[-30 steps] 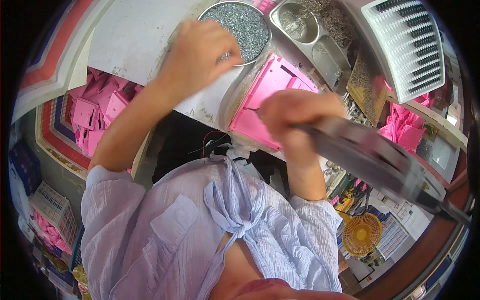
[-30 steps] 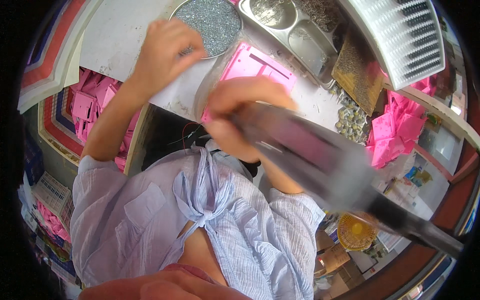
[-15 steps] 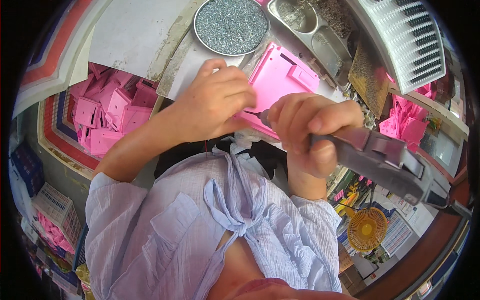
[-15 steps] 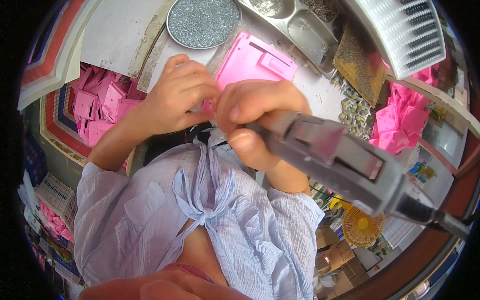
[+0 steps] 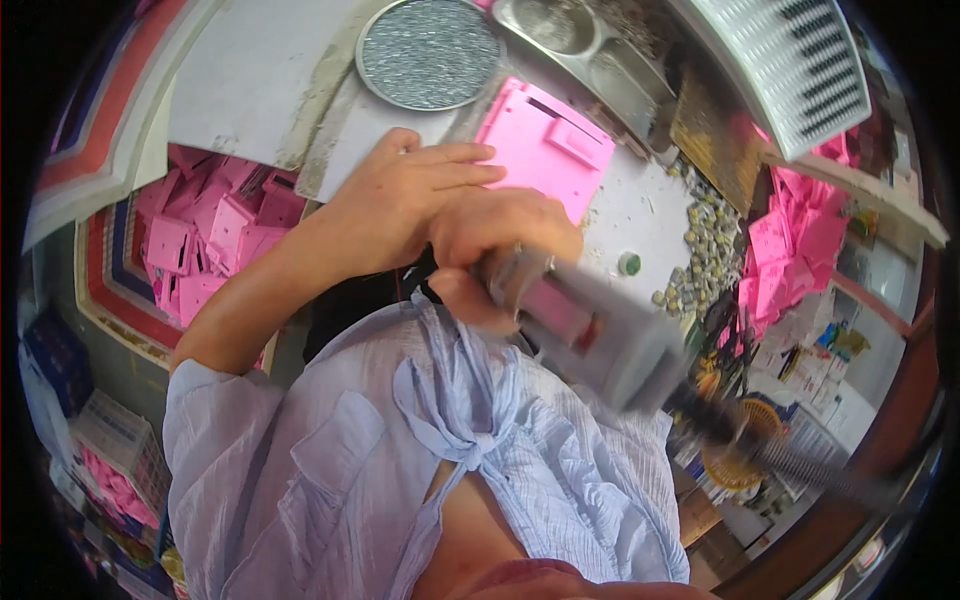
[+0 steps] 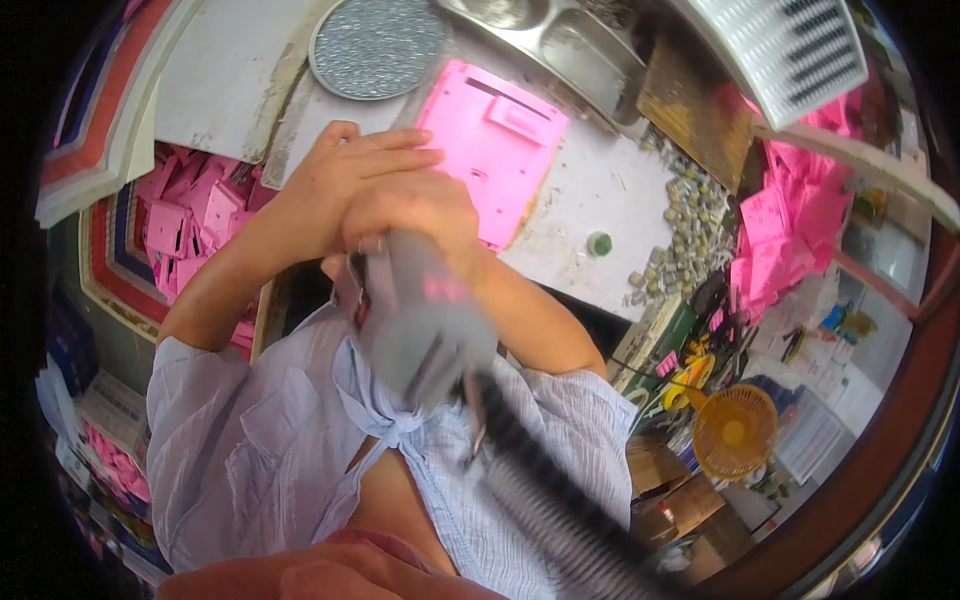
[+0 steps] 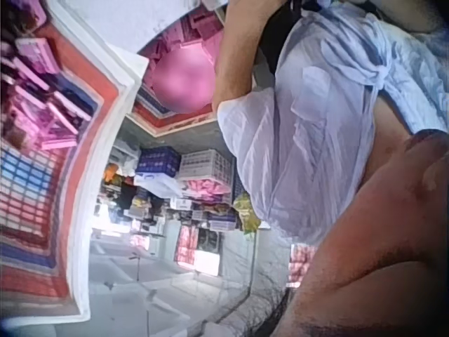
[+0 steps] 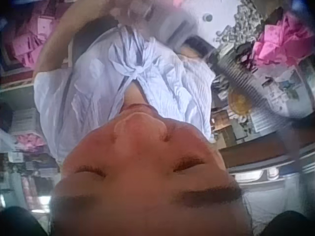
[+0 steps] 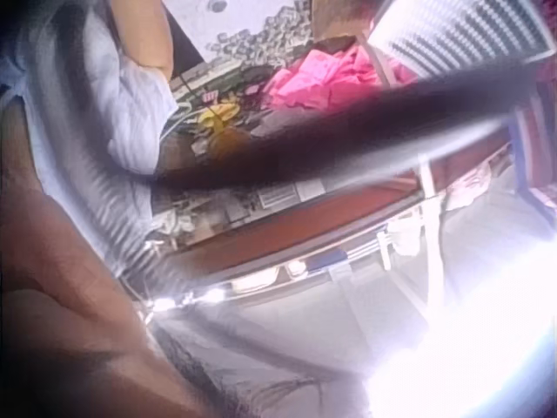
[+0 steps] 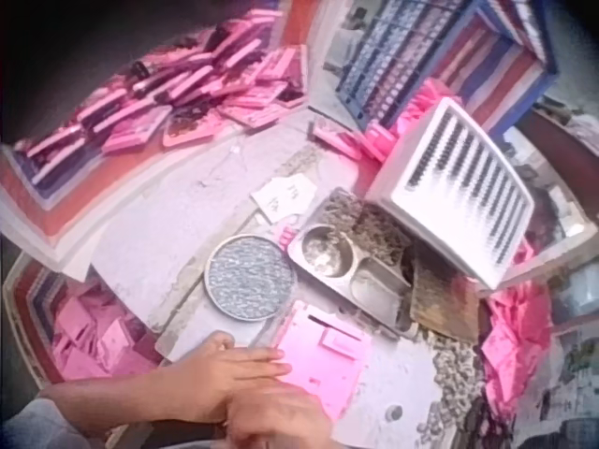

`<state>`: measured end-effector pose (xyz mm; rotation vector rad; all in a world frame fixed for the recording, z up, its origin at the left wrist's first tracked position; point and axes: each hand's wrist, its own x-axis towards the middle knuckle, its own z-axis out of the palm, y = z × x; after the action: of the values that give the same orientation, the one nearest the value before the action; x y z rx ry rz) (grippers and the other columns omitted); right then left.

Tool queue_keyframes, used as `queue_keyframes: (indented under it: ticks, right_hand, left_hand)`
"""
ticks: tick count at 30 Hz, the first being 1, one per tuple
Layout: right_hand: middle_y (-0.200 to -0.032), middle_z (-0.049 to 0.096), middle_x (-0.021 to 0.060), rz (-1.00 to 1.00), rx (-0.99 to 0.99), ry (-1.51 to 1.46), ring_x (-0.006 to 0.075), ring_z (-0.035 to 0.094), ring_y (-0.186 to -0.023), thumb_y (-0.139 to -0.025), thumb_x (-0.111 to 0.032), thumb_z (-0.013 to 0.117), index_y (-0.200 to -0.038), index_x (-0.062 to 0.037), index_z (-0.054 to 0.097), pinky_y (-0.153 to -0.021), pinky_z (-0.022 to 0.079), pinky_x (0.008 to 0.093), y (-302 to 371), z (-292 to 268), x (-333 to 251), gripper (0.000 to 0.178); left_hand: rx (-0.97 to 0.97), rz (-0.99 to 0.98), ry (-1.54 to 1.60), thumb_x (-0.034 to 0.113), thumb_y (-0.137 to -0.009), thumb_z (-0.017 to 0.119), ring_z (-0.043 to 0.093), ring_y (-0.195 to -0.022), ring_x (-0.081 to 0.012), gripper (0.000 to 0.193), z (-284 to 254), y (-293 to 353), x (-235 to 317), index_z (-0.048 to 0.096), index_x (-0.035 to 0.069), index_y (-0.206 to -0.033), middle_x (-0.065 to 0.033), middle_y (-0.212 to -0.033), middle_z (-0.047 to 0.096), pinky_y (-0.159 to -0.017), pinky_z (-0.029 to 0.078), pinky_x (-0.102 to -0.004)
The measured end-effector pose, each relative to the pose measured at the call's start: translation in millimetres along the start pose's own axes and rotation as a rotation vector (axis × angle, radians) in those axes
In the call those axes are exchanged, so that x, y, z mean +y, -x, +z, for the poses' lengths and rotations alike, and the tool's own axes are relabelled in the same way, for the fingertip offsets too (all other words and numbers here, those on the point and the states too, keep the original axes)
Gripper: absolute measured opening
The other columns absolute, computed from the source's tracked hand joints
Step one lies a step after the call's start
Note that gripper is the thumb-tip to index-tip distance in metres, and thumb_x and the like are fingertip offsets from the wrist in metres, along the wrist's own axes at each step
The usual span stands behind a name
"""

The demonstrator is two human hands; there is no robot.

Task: Solder electronic components and screw together a pink plastic toy assembly.

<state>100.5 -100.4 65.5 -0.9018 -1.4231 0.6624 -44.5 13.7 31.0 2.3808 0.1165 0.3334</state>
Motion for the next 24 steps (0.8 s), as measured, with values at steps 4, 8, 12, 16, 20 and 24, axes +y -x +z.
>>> queue_keyframes:
  ticks: [4, 8, 12, 16, 20, 24]
  right_hand:
    - [-0.066, 0.055, 0.0049, 0.057, 0.284, -0.236, 0.0164, 0.052, -0.055, -0.094, -0.022, 0.074, -0.107, -0.0050, 0.054, -0.054, 0.046, 0.0341, 21, -65, -45, 0.029]
    - [-0.063, 0.050, 0.0037, 0.023, 0.444, -0.166, 0.0139, 0.045, -0.054, -0.099, -0.028, 0.068, -0.112, -0.0062, 0.049, -0.053, 0.042, 0.0339, 44, -111, -73, 0.032]
    - [-0.062, 0.045, 0.0005, 0.028, 0.477, -0.147, 0.0164, 0.046, -0.056, -0.100, -0.024, 0.062, -0.115, -0.0047, 0.056, -0.056, 0.042, 0.0365, 61, -112, -56, 0.025]
    - [-0.061, 0.045, 0.0023, 0.031, 0.555, -0.057, 0.0158, 0.044, -0.053, -0.100, -0.015, 0.062, -0.114, -0.0019, 0.053, -0.052, 0.040, 0.0353, 61, -114, -25, 0.021]
    - [-0.077, 0.058, 0.0111, -0.069, 0.460, -0.208, 0.0145, 0.055, -0.057, -0.094, -0.003, 0.065, -0.117, -0.0005, 0.052, -0.052, 0.045, 0.0297, 47, -136, -5, 0.027]
    - [-0.063, 0.048, 0.0059, -0.095, 0.403, -0.197, 0.0174, 0.047, -0.053, -0.100, -0.015, 0.061, -0.113, -0.0028, 0.053, -0.052, 0.043, 0.0368, 36, -141, 0, 0.019]
  left_hand:
    - [-0.018, 0.100, -0.101, 0.003, -0.076, 0.066, 0.057, -0.131, -0.0266, 0.047, -5, -14, 1, 0.068, 0.007, -0.122, -0.0076, -0.137, 0.065, -0.098, 0.039, -0.0437]
    - [0.123, 0.161, 0.021, -0.002, -0.075, 0.063, 0.060, -0.121, -0.0344, 0.042, 19, -44, 23, 0.070, 0.005, -0.116, -0.0099, -0.129, 0.067, -0.102, 0.042, -0.0454]
    - [0.096, 0.205, -0.166, 0.002, -0.077, 0.069, 0.059, -0.121, -0.0308, 0.039, 47, -65, 26, 0.072, 0.009, -0.115, -0.0069, -0.127, 0.068, -0.103, 0.043, -0.0458]
    - [0.098, 0.209, -0.232, 0.009, -0.079, 0.070, 0.060, -0.120, -0.0273, 0.033, 49, -69, 30, 0.072, 0.011, -0.112, -0.0056, -0.122, 0.068, -0.099, 0.043, -0.0449]
    - [0.090, 0.196, -0.241, 0.010, -0.079, 0.071, 0.060, -0.120, -0.0267, 0.031, 50, -71, 31, 0.073, 0.011, -0.110, -0.0047, -0.121, 0.068, -0.101, 0.042, -0.0452]
    - [0.088, 0.164, -0.228, 0.011, -0.079, 0.071, 0.060, -0.120, -0.0265, 0.030, 51, -69, 31, 0.073, 0.012, -0.109, -0.0044, -0.122, 0.068, -0.102, 0.041, -0.0452]
